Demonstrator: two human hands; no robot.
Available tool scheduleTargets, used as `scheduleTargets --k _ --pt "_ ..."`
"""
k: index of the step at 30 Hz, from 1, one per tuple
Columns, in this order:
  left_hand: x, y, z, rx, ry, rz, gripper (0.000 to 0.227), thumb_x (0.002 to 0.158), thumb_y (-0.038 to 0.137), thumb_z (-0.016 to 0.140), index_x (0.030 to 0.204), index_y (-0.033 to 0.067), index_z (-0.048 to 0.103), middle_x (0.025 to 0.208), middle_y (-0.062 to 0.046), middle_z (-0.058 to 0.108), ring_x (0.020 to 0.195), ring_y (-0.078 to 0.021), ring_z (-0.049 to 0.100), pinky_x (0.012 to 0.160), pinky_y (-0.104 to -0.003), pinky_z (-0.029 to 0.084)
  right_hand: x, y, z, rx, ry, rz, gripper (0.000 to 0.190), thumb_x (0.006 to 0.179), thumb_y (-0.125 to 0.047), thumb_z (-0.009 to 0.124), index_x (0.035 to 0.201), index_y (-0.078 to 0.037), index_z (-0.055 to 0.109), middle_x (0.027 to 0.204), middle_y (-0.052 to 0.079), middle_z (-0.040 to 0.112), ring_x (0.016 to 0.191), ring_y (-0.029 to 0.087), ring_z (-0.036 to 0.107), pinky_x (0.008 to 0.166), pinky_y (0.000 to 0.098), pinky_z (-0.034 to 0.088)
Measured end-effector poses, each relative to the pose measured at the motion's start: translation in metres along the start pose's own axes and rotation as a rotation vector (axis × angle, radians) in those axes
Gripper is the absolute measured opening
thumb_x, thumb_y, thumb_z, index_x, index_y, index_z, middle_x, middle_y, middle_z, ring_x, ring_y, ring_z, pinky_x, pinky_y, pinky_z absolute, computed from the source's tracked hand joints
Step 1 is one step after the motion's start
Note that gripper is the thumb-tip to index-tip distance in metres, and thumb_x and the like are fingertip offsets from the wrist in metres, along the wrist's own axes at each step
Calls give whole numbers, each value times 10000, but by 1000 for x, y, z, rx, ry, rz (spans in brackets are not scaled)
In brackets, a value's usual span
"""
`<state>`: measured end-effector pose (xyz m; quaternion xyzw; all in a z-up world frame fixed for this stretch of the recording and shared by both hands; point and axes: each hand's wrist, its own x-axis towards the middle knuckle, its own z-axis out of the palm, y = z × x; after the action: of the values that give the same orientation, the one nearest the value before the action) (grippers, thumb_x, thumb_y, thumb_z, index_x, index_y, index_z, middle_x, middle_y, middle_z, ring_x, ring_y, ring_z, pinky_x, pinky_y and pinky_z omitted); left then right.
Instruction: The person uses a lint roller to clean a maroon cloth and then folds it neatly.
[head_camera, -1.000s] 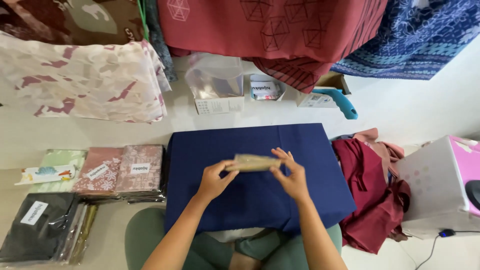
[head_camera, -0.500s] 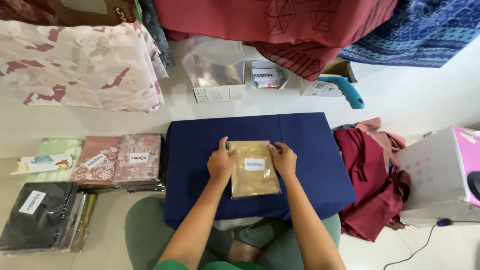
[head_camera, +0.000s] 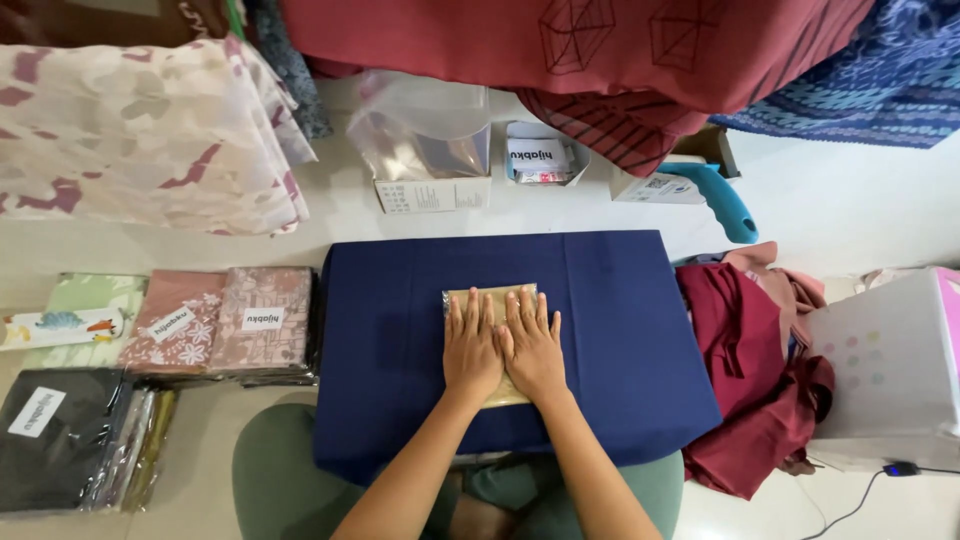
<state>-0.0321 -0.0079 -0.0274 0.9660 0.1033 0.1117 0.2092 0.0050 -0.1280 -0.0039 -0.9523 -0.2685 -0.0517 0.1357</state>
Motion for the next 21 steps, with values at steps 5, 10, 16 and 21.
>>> scheduleTargets --k 5,10,16,21 --pt "1 2 -4 0 -11 -12 630 1039 366 402 1622 140 328 1724 -120 191 1561 -456 135 1232 -535 198 5 8 15 -47 -77 39 622 1079 -487 267 1665 -292 196 1741 7 144 1591 306 93 1249 572 117" --pt "4 0 2 23 -45 -33 637 1045 384 378 1632 147 305 1734 -110 157 1570 -443 101 1242 -530 176 8 10 21 -67 -71 45 620 1074 -486 262 1664 -307 201 1741 -4 143 1593 283 99 1247 566 119" --pt "3 -2 6 11 40 -16 615 1069 402 353 1630 151 325 1725 -113 192 1568 -436 114 1236 -521 161 10 10 20 -49 -80 55 628 1065 -498 262 1662 -312 211 1741 -15 144 1593 273 99 1246 566 114" --pt "3 -5 12 29 100 14 603 1063 384 362 1614 141 355 1706 -133 245 1561 -443 163 1228 -530 199 11 9 21 -54 -93 66 632 1061 -505 252 1662 -312 212 1739 -16 153 1596 263 97 1250 562 113"
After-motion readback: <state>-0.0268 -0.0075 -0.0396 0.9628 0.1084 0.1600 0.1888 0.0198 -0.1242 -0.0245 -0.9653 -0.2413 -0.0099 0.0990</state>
